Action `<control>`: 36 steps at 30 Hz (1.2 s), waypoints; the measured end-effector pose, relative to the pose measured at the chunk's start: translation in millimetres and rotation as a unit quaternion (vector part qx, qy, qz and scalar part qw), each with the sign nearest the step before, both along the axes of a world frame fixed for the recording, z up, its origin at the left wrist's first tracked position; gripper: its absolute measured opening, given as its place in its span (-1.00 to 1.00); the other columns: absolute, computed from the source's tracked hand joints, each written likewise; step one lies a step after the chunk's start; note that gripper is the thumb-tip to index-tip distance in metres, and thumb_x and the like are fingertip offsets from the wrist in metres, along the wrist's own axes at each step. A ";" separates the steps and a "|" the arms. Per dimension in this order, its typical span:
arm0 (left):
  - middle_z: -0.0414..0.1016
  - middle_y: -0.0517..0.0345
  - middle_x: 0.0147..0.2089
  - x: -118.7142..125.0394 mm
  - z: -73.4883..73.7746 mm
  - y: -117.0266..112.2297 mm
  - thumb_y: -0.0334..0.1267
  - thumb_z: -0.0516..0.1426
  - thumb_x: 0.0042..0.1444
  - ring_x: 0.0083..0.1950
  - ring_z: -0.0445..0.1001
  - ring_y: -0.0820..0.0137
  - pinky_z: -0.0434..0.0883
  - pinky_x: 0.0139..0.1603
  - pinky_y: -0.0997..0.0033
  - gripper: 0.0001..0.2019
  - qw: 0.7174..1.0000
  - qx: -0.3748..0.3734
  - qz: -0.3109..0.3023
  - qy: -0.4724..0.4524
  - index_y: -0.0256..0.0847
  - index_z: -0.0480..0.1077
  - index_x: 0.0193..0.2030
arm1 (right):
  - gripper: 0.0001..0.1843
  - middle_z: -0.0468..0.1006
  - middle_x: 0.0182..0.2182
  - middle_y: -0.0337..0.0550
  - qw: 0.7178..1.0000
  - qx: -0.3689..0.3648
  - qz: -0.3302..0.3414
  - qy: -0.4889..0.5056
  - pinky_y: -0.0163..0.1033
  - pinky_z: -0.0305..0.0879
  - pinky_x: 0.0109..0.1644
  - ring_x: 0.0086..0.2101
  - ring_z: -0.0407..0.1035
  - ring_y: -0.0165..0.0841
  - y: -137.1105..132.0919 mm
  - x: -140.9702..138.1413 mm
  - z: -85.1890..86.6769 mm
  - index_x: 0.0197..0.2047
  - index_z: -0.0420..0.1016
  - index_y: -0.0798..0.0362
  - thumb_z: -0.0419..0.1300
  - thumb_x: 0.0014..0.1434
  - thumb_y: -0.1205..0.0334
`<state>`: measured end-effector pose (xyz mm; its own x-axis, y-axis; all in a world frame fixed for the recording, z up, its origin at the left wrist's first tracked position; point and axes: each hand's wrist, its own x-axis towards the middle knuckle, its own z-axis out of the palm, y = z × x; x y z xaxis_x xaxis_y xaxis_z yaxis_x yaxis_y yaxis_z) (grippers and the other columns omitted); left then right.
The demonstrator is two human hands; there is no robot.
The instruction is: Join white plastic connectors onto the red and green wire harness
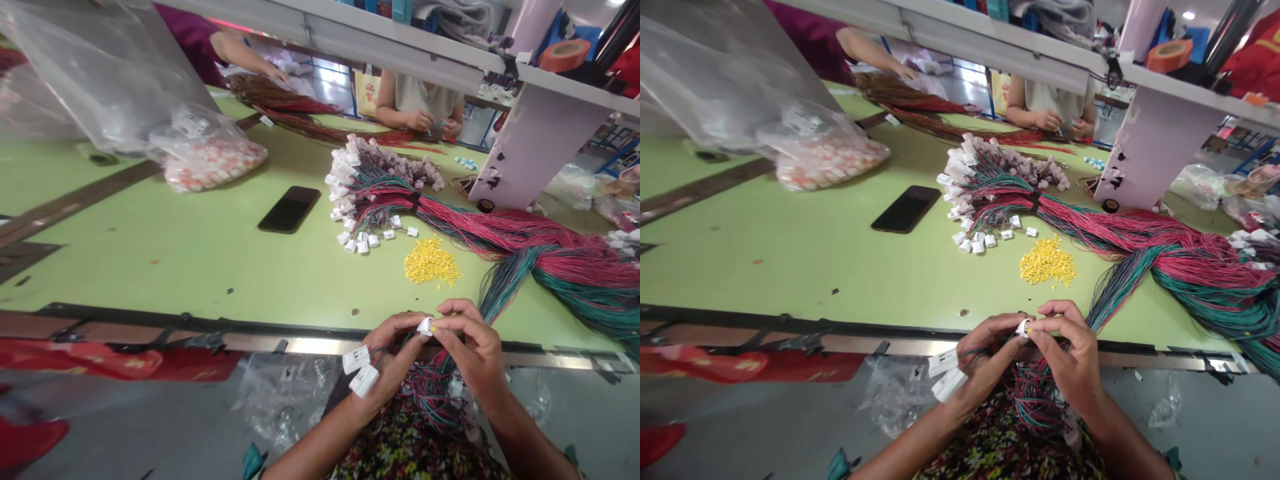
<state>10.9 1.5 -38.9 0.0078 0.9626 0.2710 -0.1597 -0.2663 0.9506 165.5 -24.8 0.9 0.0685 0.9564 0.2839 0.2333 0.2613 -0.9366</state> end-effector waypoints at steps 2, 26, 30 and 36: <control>0.75 0.15 -0.18 -1.1 -1.4 0.0 -0.46 0.31 0.06 -0.16 0.71 0.35 0.65 -0.07 0.38 -0.74 1.000 0.018 0.006 0.010 -0.05 0.63 -0.15 | -0.84 0.52 -0.09 -0.13 1.000 -0.016 0.005 0.021 -0.21 0.41 0.04 -0.03 0.42 -0.28 0.7 -0.4 -0.7 -0.17 0.71 -0.14 0.31 0.27 0.29; 0.75 0.15 -0.14 -3.1 -4.4 -3.5 -0.45 0.32 0.11 -0.15 0.72 0.33 0.66 -0.05 0.33 -0.73 0.999 0.033 -0.018 0.034 -0.02 0.64 -0.10 | -0.83 0.58 -0.32 -0.24 0.955 -0.182 0.055 0.229 -0.31 0.39 -0.22 -0.32 0.43 -0.39 11.0 -0.9 -3.2 -0.24 0.66 -0.05 0.47 0.11 0.11; 0.75 0.16 -0.20 3.6 -2.1 -4.4 -0.37 0.31 0.14 -0.22 0.72 0.32 0.67 -0.18 0.36 -0.82 0.996 -0.061 -0.058 -0.032 -0.06 0.61 -0.13 | -0.83 0.57 -0.20 -0.17 0.987 -0.116 0.064 0.095 -0.25 0.40 -0.14 -0.23 0.44 -0.33 10.6 2.4 2.9 -0.14 0.65 -0.06 0.36 0.22 0.11; 0.70 0.00 -0.05 -10.6 9.2 6.2 -0.26 0.36 0.09 -0.07 0.67 0.27 0.61 -0.02 0.29 -0.74 0.980 -0.100 -0.158 -0.062 -0.15 0.59 -0.06 | -0.85 0.54 -0.16 -0.12 0.992 -0.009 0.046 -0.120 -0.24 0.39 -0.15 -0.22 0.44 -0.31 -2.4 36.8 16.1 -0.06 0.60 -0.08 0.25 0.32 0.25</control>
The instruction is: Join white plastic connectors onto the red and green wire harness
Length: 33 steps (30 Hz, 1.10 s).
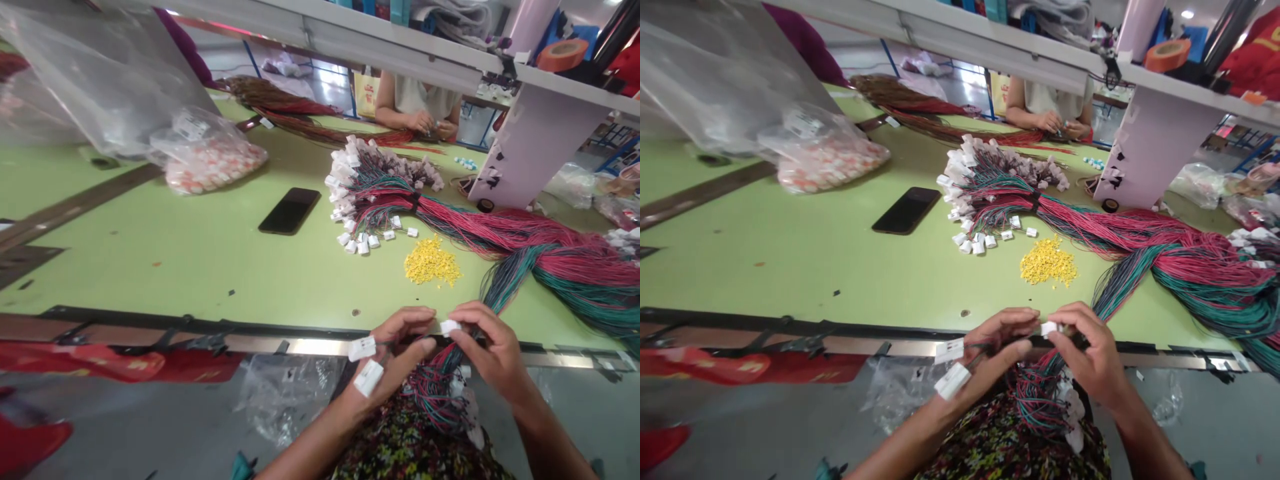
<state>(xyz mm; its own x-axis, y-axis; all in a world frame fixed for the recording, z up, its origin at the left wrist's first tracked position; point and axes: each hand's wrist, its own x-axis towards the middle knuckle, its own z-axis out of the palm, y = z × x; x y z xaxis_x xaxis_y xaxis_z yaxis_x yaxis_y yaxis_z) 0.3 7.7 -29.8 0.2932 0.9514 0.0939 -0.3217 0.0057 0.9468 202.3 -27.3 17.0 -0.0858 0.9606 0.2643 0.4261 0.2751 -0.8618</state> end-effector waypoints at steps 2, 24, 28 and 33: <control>0.69 0.00 -0.17 -9.5 3.2 7.6 -0.14 0.24 0.25 -0.32 0.62 0.39 0.57 -0.30 0.42 -0.79 0.998 -0.070 0.001 -0.009 -0.17 0.58 -0.06 | -0.84 0.54 -0.17 -0.09 0.997 -0.022 0.030 -0.061 -0.21 0.40 -0.15 -0.21 0.46 -0.27 -10.5 21.5 3.8 -0.05 0.60 -0.08 0.22 0.34 0.26; 0.58 0.09 -0.35 -1.4 21.4 12.7 -0.47 0.07 0.07 -0.34 0.51 0.30 0.48 -0.33 0.35 -0.79 0.963 0.160 -0.123 0.180 -0.15 0.50 -0.34 | -0.72 0.65 -0.11 -0.15 0.972 -0.017 0.234 0.011 -0.07 0.40 0.08 -0.06 0.49 -0.25 37.8 -33.2 20.0 0.05 0.62 -0.14 0.25 0.31 0.31; 0.62 0.10 -0.32 -0.6 13.6 7.9 -0.40 0.19 0.10 -0.37 0.53 0.34 0.49 -0.35 0.37 -0.79 0.972 0.112 -0.004 0.209 -0.17 0.47 -0.10 | -0.86 0.56 -0.28 -0.20 0.995 -0.042 0.056 0.068 -0.21 0.42 -0.16 -0.28 0.47 -0.32 36.4 -32.2 3.4 -0.18 0.61 -0.03 0.38 0.15 0.29; 0.68 0.09 -0.28 2.7 9.8 1.5 -0.39 0.24 0.07 -0.26 0.63 0.30 0.58 -0.17 0.27 -0.85 0.970 0.124 0.071 0.198 -0.16 0.51 -0.18 | -0.84 0.49 -0.36 -0.26 0.992 -0.067 -0.012 0.108 -0.30 0.38 -0.27 -0.39 0.41 -0.39 26.6 -31.4 -15.3 -0.25 0.55 0.00 0.42 0.13 0.22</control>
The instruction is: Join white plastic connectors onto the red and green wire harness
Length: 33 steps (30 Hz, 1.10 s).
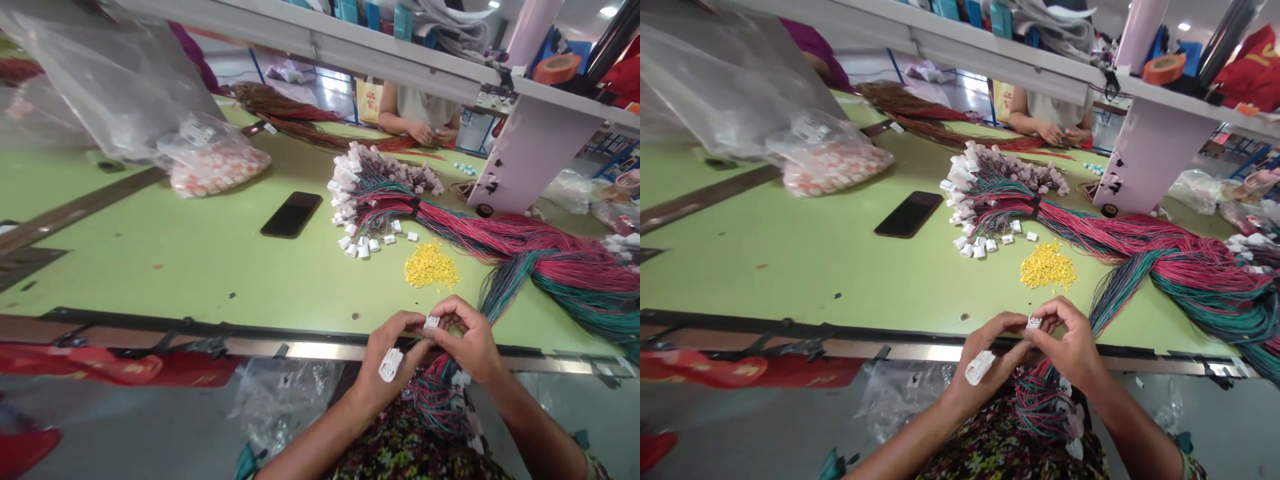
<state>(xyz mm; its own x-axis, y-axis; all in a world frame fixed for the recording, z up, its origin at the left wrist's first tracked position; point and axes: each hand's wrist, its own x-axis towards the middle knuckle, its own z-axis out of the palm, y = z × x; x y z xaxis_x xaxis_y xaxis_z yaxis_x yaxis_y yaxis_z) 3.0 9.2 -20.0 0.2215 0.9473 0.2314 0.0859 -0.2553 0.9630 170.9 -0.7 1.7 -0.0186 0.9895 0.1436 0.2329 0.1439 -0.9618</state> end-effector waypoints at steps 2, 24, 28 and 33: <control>0.68 0.10 -0.33 0.9 -0.6 -2.1 -0.37 0.25 0.07 -0.32 0.63 0.31 0.58 -0.25 0.31 -0.87 0.999 -0.034 -0.012 -0.018 -0.17 0.52 -0.21 | -0.87 0.52 -0.32 -0.23 1.000 0.004 0.007 -0.007 -0.29 0.39 -0.22 -0.33 0.45 -0.37 -3.7 1.9 -4.1 -0.24 0.57 0.00 0.41 0.16 0.21; 0.60 0.12 -0.34 2.2 -20.2 -0.3 -0.20 0.38 0.04 -0.34 0.52 0.38 0.48 -0.29 0.37 -0.78 0.945 -0.244 -0.033 -0.214 -0.15 0.52 -0.19 | -0.85 0.53 -0.28 -0.12 0.938 0.042 0.024 -0.343 -0.16 0.33 -0.08 -0.25 0.43 -0.24 66.5 48.4 -25.1 -0.27 0.59 0.00 0.19 0.25 0.36; 0.60 0.15 -0.32 1.2 -19.5 0.5 -0.19 0.41 0.02 -0.32 0.51 0.42 0.45 -0.27 0.41 -0.76 0.936 -0.257 -0.035 -0.238 -0.14 0.55 -0.19 | -0.82 0.51 -0.32 -0.13 0.940 0.043 0.027 -0.337 -0.17 0.32 -0.10 -0.28 0.41 -0.26 65.9 42.2 -24.0 -0.36 0.54 0.02 0.17 0.24 0.41; 0.61 0.18 -0.33 -0.3 -13.9 1.0 -0.14 0.43 0.00 -0.32 0.52 0.44 0.46 -0.18 0.40 -0.73 0.918 -0.283 -0.035 -0.275 -0.14 0.59 -0.18 | -0.88 0.57 -0.37 -0.20 0.990 -0.001 0.048 -0.132 -0.22 0.40 -0.22 -0.35 0.46 -0.33 41.8 33.9 -14.2 -0.22 0.57 0.02 0.25 0.30 0.17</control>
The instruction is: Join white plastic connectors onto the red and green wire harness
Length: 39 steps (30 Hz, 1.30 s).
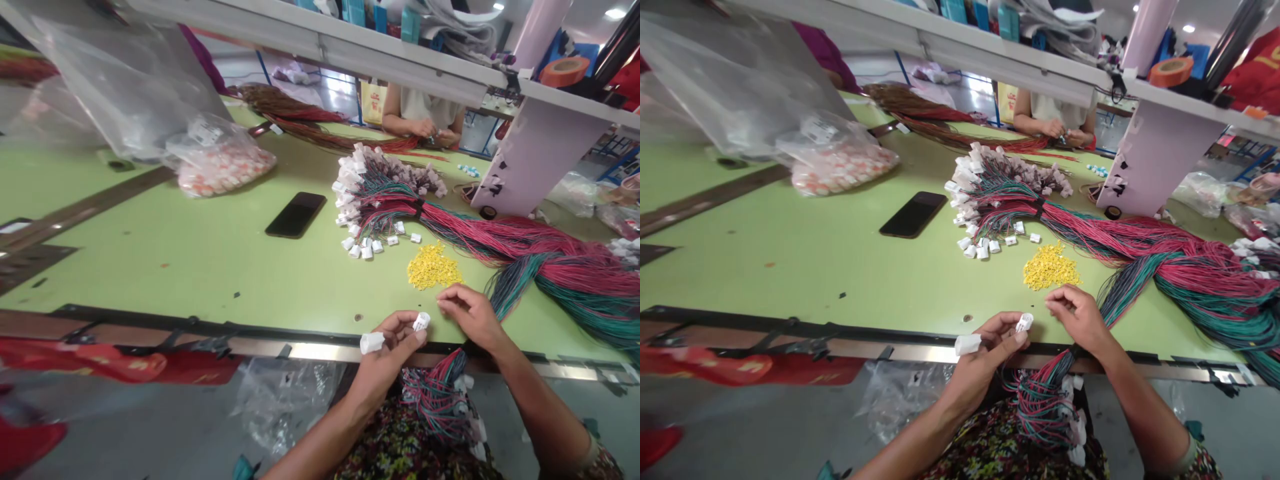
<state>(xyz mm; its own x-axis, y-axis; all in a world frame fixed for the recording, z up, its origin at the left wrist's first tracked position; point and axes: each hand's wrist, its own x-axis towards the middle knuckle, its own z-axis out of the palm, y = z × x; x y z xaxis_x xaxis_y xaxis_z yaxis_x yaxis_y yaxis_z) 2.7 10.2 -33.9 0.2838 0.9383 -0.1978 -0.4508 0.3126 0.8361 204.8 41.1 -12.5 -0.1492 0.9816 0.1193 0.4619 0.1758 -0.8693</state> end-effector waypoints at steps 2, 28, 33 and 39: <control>0.63 0.15 -0.30 -0.2 3.9 0.0 -0.13 0.44 -0.01 -0.32 0.52 0.42 0.48 -0.15 0.36 -0.73 1.000 -0.002 -0.001 -0.015 -0.15 0.60 -0.20 | -0.82 0.59 -0.41 -0.21 0.991 -0.054 -0.006 0.121 -0.24 0.43 -0.25 -0.38 0.49 -0.34 -12.5 -5.3 1.9 -0.20 0.59 0.03 0.32 0.25 0.09; 0.63 0.17 -0.31 0.0 9.5 -1.4 -0.16 0.50 -0.11 -0.36 0.55 0.47 0.50 -0.21 0.45 -0.67 0.998 -0.040 -0.019 -0.042 -0.22 0.60 -0.23 | -0.94 0.54 -0.34 -0.18 0.984 0.170 -0.031 0.042 -0.26 0.37 -0.27 -0.32 0.45 -0.35 -34.9 -20.9 -3.5 -0.25 0.60 0.01 0.32 0.25 0.36; 0.62 0.17 -0.31 -0.8 10.7 -1.9 -0.16 0.50 -0.11 -0.37 0.55 0.47 0.50 -0.24 0.46 -0.68 0.998 -0.039 -0.015 -0.048 -0.21 0.61 -0.24 | -0.91 0.54 -0.34 -0.19 0.982 0.181 -0.033 0.042 -0.25 0.39 -0.23 -0.31 0.47 -0.34 -36.1 -21.8 -3.0 -0.26 0.57 0.01 0.29 0.25 0.40; 0.61 0.17 -0.34 -1.3 10.9 -3.0 -0.14 0.50 -0.10 -0.37 0.54 0.45 0.53 -0.27 0.44 -0.68 0.998 -0.040 -0.021 -0.045 -0.21 0.60 -0.24 | -0.89 0.54 -0.33 -0.18 0.977 0.212 -0.028 0.026 -0.25 0.41 -0.20 -0.30 0.48 -0.33 -38.2 -23.5 -0.2 -0.24 0.58 0.00 0.30 0.24 0.41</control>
<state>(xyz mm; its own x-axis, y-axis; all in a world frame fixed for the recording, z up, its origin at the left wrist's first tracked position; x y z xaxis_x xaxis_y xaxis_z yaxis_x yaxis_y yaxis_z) 1.4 7.2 -23.0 0.3419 0.9075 -0.2439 -0.5087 0.3970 0.7639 181.3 2.9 -12.7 -0.0801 0.8489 0.5224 0.4379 0.5007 -0.7466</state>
